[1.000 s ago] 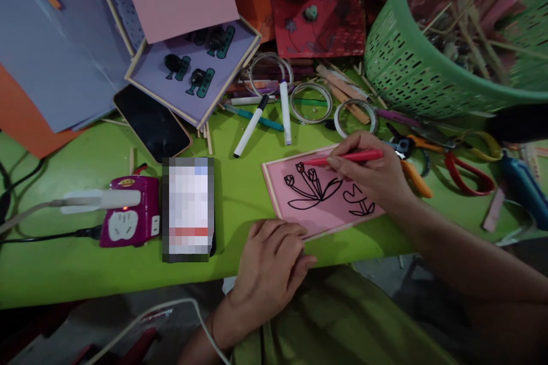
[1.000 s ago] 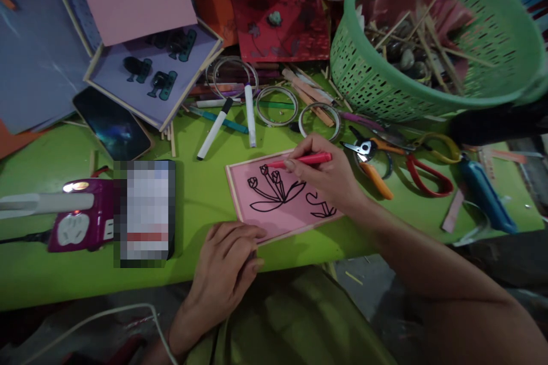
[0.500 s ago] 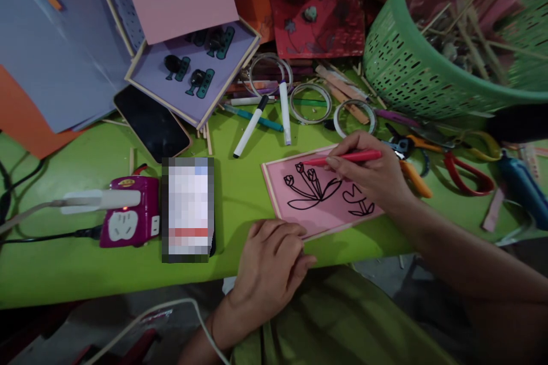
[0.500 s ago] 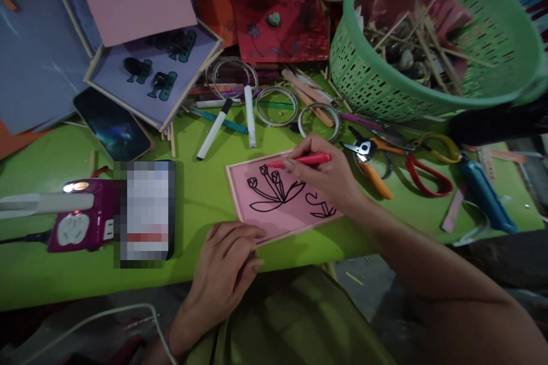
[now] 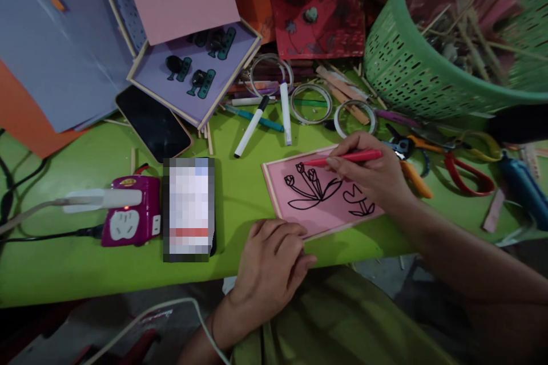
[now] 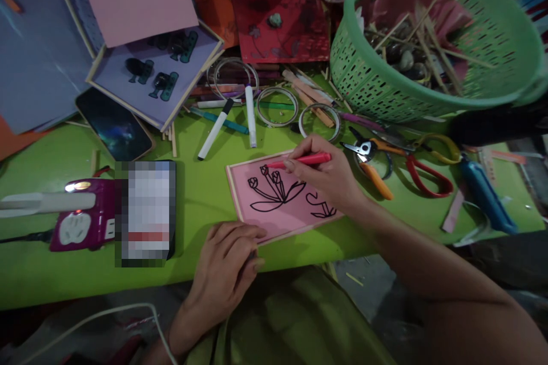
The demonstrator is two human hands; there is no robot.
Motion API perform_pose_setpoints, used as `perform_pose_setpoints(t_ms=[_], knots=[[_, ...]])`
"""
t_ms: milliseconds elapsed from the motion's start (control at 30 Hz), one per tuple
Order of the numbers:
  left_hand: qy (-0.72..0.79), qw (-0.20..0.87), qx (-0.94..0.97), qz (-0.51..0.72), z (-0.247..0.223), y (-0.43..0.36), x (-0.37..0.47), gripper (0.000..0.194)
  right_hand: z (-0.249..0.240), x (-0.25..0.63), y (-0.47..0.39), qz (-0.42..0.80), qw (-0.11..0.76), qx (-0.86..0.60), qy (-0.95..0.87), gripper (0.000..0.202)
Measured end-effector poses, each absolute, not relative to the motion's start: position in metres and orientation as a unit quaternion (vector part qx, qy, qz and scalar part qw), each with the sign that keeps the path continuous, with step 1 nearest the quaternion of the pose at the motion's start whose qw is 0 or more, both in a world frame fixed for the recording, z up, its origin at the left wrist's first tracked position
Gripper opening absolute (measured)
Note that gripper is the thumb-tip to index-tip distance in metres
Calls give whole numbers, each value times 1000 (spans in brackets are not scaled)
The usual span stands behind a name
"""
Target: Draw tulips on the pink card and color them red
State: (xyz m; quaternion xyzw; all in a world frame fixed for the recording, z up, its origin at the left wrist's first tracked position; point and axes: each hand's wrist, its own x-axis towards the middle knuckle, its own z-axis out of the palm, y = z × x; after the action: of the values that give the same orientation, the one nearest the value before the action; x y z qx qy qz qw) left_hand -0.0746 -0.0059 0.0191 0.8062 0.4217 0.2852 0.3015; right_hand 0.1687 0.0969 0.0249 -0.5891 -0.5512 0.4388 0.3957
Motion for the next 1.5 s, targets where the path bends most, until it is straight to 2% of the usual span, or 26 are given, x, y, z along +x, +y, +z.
perform_pose_setpoints(t_ms=[1500], knots=[[417,304,806,290,15,-7,-75,34,25,166,98,440,401,-574,-562,35]])
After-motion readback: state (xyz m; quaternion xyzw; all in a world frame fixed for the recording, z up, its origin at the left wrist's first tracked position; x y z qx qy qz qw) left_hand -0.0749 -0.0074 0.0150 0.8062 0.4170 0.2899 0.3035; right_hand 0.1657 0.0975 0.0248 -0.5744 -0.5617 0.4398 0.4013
